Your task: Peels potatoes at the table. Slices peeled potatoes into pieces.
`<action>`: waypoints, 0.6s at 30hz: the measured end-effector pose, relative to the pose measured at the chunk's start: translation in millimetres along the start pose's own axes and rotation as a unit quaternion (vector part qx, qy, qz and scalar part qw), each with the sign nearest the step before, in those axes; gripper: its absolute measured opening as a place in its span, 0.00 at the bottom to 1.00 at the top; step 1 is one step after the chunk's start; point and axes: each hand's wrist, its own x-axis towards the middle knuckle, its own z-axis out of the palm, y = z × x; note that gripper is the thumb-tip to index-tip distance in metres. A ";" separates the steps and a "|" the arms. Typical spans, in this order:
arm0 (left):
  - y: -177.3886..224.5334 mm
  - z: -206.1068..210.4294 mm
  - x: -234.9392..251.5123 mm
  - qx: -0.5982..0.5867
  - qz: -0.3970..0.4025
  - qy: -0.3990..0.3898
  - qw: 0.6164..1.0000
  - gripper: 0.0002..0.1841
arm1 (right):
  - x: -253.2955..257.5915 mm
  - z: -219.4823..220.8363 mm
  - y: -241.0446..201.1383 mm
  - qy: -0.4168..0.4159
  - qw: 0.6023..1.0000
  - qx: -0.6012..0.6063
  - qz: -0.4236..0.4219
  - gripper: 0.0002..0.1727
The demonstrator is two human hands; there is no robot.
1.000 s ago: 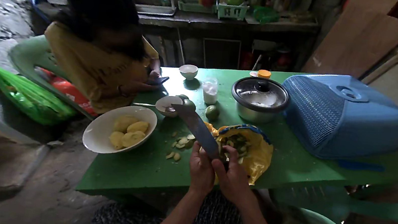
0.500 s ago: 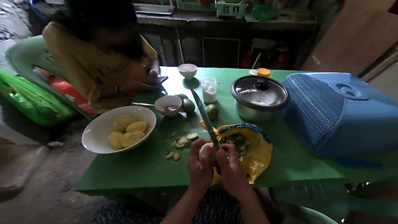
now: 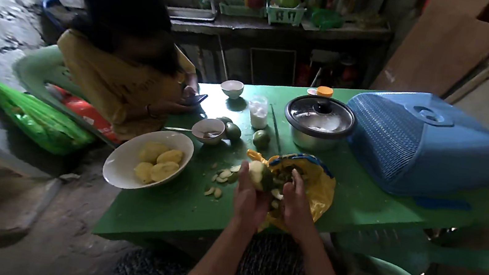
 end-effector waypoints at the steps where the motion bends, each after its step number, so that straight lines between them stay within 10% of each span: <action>1: 2.4 0.4 1.3 -0.019 -0.013 0.001 1.000 0.26 | -3.8 -0.5 -0.6 -0.009 1.000 -0.028 -0.009 0.45; 18: -1.6 -2.1 -29.4 0.002 0.028 -0.004 1.000 0.12 | -28.3 10.3 3.7 0.074 0.926 -0.302 -0.215 0.50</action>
